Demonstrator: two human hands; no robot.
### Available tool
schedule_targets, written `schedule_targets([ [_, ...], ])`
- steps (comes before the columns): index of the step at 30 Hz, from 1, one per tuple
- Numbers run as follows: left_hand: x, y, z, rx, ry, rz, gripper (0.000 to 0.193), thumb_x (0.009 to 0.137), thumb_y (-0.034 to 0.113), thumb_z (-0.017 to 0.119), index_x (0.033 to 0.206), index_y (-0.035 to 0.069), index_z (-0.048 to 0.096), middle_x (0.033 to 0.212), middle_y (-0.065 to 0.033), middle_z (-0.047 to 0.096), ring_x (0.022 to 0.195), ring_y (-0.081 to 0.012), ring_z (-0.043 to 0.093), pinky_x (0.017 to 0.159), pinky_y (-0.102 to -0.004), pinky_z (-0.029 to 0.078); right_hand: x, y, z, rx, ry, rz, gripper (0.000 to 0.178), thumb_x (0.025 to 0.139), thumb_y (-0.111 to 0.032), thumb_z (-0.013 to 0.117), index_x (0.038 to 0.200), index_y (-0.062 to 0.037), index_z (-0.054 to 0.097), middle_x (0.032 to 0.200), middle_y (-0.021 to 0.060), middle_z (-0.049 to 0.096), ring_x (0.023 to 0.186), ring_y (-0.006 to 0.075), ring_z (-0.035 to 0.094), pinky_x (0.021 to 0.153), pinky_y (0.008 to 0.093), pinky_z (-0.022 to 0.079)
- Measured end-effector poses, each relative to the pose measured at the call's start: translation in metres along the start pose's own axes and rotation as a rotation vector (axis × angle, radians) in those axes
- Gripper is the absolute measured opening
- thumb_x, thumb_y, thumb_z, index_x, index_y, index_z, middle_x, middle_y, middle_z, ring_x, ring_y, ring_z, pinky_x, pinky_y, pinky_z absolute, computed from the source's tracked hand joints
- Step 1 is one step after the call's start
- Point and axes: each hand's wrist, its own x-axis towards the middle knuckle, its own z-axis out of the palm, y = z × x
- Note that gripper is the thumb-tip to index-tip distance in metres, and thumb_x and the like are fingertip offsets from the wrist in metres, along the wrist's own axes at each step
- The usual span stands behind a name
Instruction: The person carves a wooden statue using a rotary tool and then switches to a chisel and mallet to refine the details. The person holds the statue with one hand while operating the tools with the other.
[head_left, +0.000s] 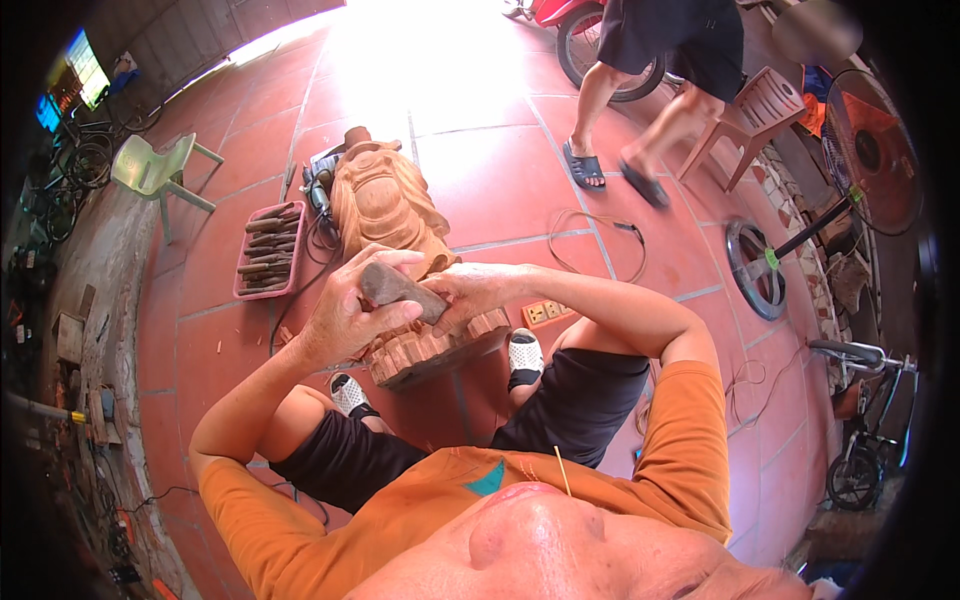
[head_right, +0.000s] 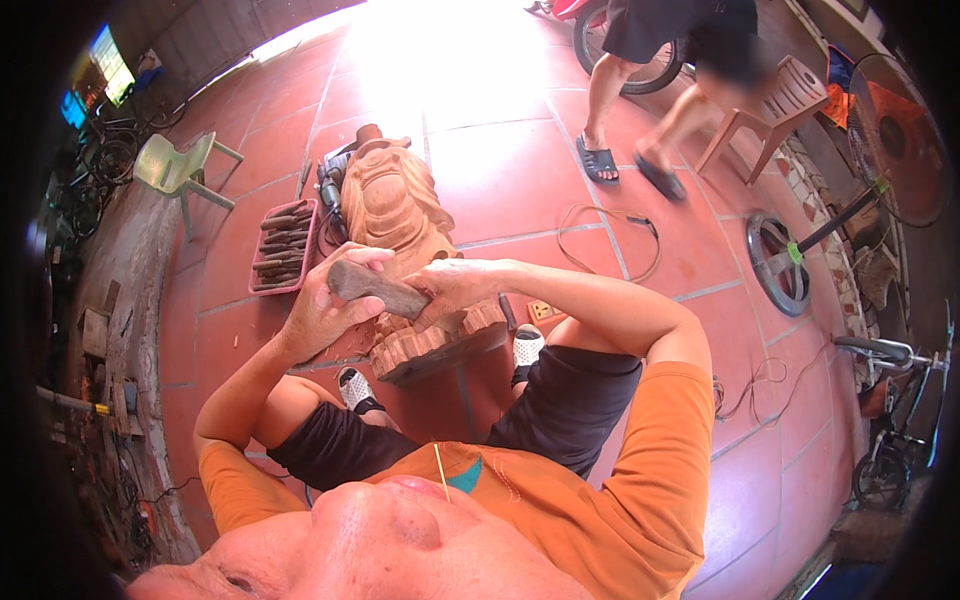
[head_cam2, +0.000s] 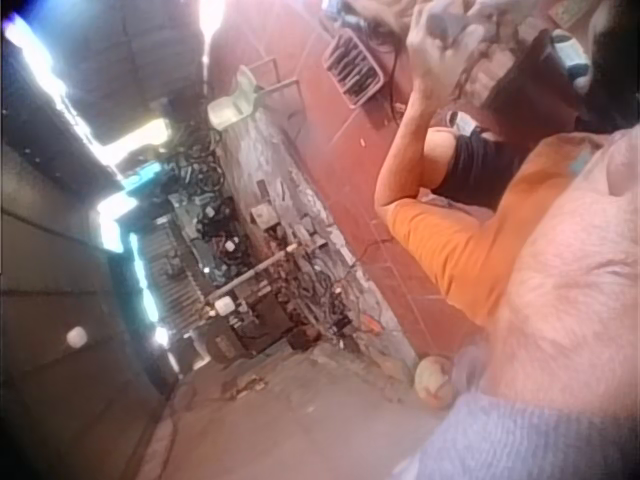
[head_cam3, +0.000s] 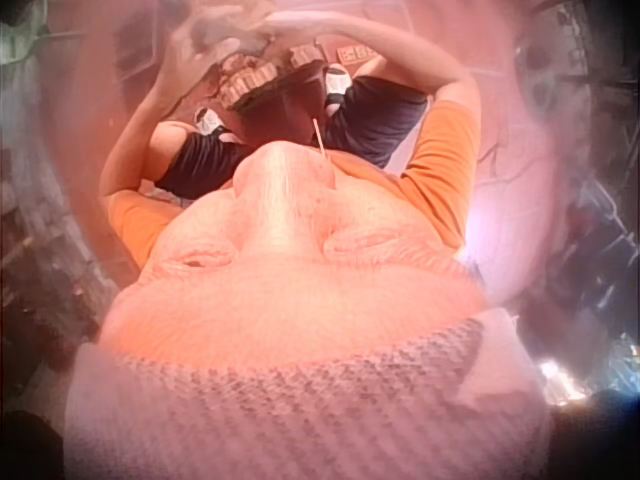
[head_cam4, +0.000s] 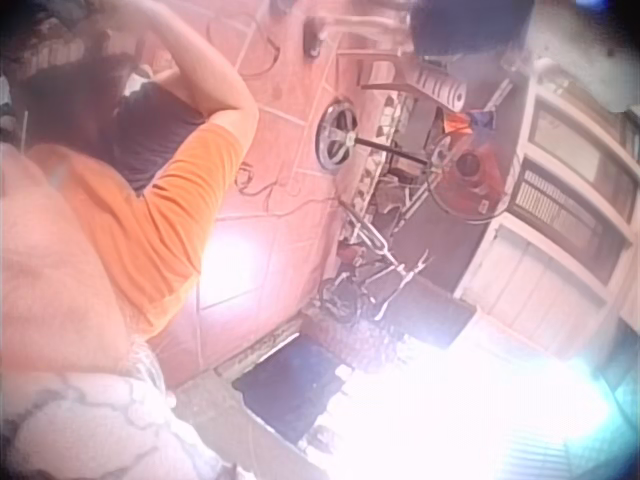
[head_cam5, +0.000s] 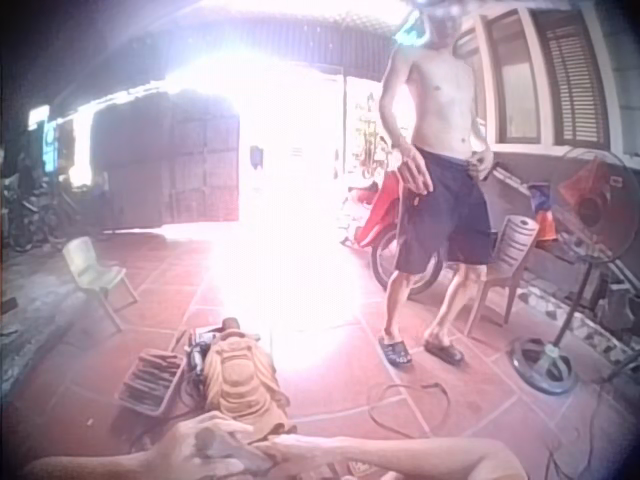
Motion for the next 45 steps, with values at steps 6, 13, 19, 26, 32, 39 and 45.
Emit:
schedule_targets([
  [6, 0.0, -0.002, 0.0, -0.016, -0.018, -0.002, 0.055, 0.088, 0.033, 0.08, 0.13, 0.004, 0.062, 0.109, -0.0075, 0.058, 0.102, -0.0164, 0.058, 0.093, -0.0312, 0.047, -0.001, -0.002, -0.001, -0.012, -0.006, 0.008, 0.054, 0.083, -0.047, 0.082, 0.109, -0.0035, 0.064, 0.082, 0.0147, 0.067, 0.077, 0.028, 0.065, 0.069, 0.0418, 0.047],
  [13, -0.001, -0.001, 0.0, -0.022, -0.024, -0.006, 0.055, 0.087, 0.029, 0.08, 0.132, 0.004, 0.062, 0.11, -0.0069, 0.058, 0.102, -0.016, 0.058, 0.092, -0.031, 0.047, 0.002, 0.002, 0.001, -0.014, 0.0, -0.021, 0.053, 0.083, -0.046, 0.082, 0.108, -0.0032, 0.064, 0.081, 0.0141, 0.066, 0.075, 0.0278, 0.065, 0.068, 0.0418, 0.047],
  [19, 0.0, 0.001, 0.001, -0.027, -0.033, -0.017, 0.054, 0.087, 0.027, 0.08, 0.132, 0.004, 0.061, 0.11, -0.0067, 0.057, 0.102, -0.0155, 0.058, 0.093, -0.0306, 0.047, 0.0, 0.001, 0.001, -0.006, -0.001, -0.02, 0.053, 0.084, -0.047, 0.082, 0.109, -0.0034, 0.064, 0.082, 0.0153, 0.068, 0.077, 0.0283, 0.067, 0.07, 0.0422, 0.048],
  [26, -0.001, 0.0, 0.002, -0.036, -0.032, -0.003, 0.054, 0.087, 0.026, 0.08, 0.133, 0.004, 0.061, 0.11, -0.0067, 0.057, 0.102, -0.0153, 0.058, 0.093, -0.0304, 0.047, 0.002, 0.009, 0.005, 0.032, -0.008, -0.043, 0.055, 0.084, -0.047, 0.081, 0.111, -0.0031, 0.064, 0.083, 0.0157, 0.069, 0.078, 0.0293, 0.068, 0.07, 0.0426, 0.049],
  [32, -0.001, -0.002, 0.003, -0.028, -0.02, 0.008, 0.054, 0.085, 0.02, 0.083, 0.131, 0.002, 0.062, 0.11, -0.0088, 0.061, 0.101, -0.0163, 0.06, 0.091, -0.0312, 0.049, -0.001, 0.004, 0.002, 0.02, -0.007, -0.034, 0.055, 0.084, -0.048, 0.081, 0.11, -0.0027, 0.063, 0.083, 0.0153, 0.068, 0.078, 0.0292, 0.067, 0.07, 0.0426, 0.048],
  [39, -0.002, -0.002, 0.003, -0.033, -0.032, -0.002, 0.053, 0.088, 0.026, 0.08, 0.133, 0.004, 0.061, 0.11, -0.0065, 0.057, 0.102, -0.0152, 0.058, 0.093, -0.0304, 0.047, -0.001, 0.004, 0.003, 0.019, -0.009, -0.024, 0.055, 0.084, -0.048, 0.081, 0.111, -0.0027, 0.063, 0.083, 0.0156, 0.068, 0.079, 0.029, 0.067, 0.071, 0.0427, 0.048],
  [45, -0.002, -0.001, 0.003, -0.018, -0.038, 0.005, 0.054, 0.088, 0.026, 0.08, 0.133, 0.005, 0.06, 0.11, -0.0067, 0.057, 0.101, -0.0156, 0.058, 0.092, -0.0308, 0.047, -0.002, -0.002, 0.0, 0.006, -0.021, -0.015, 0.055, 0.083, -0.047, 0.082, 0.111, -0.0037, 0.063, 0.086, 0.0159, 0.07, 0.081, 0.0293, 0.069, 0.072, 0.0427, 0.05],
])
